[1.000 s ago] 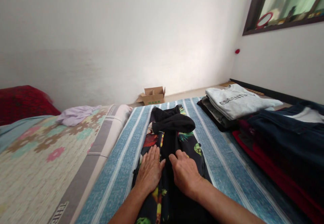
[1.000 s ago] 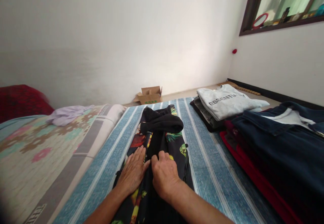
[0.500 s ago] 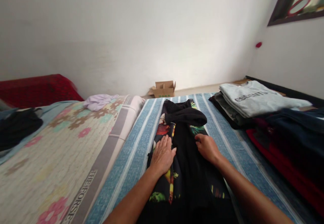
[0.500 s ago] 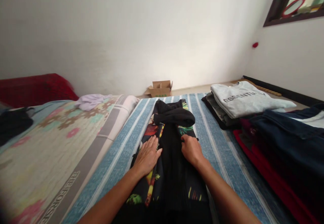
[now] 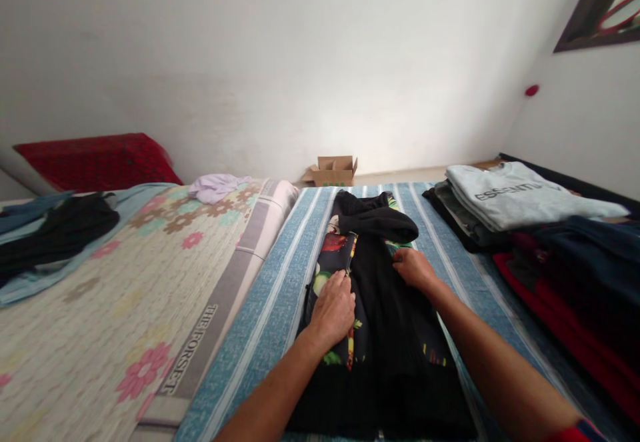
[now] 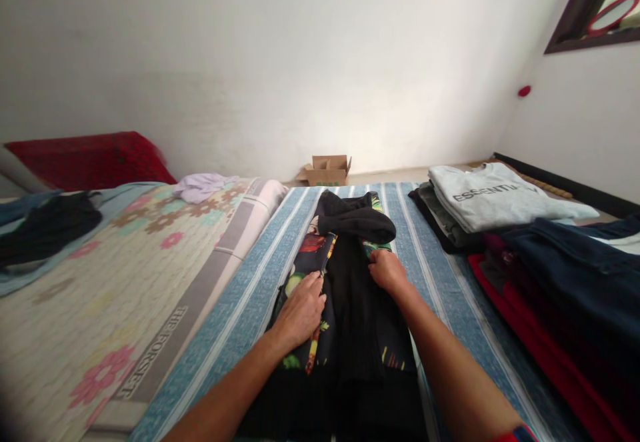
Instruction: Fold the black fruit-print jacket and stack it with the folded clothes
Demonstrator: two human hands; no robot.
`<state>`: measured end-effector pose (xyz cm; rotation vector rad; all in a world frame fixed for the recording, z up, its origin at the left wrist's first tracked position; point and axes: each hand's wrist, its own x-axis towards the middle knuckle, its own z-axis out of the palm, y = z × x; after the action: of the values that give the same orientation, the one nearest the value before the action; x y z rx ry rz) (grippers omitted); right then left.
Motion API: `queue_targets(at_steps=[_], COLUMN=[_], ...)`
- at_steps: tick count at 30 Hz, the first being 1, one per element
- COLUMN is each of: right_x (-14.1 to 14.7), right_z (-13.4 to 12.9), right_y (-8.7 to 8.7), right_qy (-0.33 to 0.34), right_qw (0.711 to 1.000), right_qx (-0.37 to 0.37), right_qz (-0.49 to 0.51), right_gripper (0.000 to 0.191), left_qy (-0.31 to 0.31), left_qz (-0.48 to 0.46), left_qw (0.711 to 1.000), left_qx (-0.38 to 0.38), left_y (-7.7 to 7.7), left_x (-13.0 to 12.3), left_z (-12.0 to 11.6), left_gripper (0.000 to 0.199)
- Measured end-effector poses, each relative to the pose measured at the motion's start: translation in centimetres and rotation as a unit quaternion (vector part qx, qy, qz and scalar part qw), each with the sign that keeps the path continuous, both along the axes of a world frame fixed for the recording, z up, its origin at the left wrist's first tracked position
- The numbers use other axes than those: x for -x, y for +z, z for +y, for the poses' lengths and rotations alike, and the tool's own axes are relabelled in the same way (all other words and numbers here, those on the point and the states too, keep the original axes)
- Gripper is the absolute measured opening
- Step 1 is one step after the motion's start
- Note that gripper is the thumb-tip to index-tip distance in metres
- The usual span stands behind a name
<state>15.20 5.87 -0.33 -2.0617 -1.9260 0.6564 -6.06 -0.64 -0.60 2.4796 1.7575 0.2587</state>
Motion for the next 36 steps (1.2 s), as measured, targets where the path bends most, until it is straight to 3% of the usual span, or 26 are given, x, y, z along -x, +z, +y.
queue_targets(at_steps=[9,17,22,26,31,36], right_x=[1.1,1.7,1.5,1.5,2.2,2.3], right_z=[0.6,1.5,1.9,2.3,2.4,2.3], right_y=[1.0,1.7,2.0,2.2,1.2,0.4], right_qy=[0.013,0.036,0.055,0.062,0.052,0.051], right_qw=[0.997,0.994,0.994,0.994,0.993,0.996], right_qx=[0.020,0.076,0.090,0.079,0.068,0.056], right_qz=[-0.072,-0.077,-0.019,0.037,0.075,0.052], right_gripper=[0.032,0.020,0.019,0.018,0.019,0.021], left_qy=[0.006,0.117,0.115,0.107,0.083,0.080], left_qz=[0.008,0.062,0.063,0.033,-0.002,-0.025], left_qw=[1.000,0.991,0.989,0.992,0.994,0.992], left_qx=[0.013,0.036,0.070,0.057,0.077,0.089], left_y=[1.9,2.6,3.2,3.9,3.5,3.1], left_x=[-0.5,-1.3,-1.5,-1.5,-1.4,-1.3], left_z=[-0.8,-1.0,0.1,1.0,1.5,1.7], left_gripper=[0.025,0.024,0.024,0.019,0.013,0.011])
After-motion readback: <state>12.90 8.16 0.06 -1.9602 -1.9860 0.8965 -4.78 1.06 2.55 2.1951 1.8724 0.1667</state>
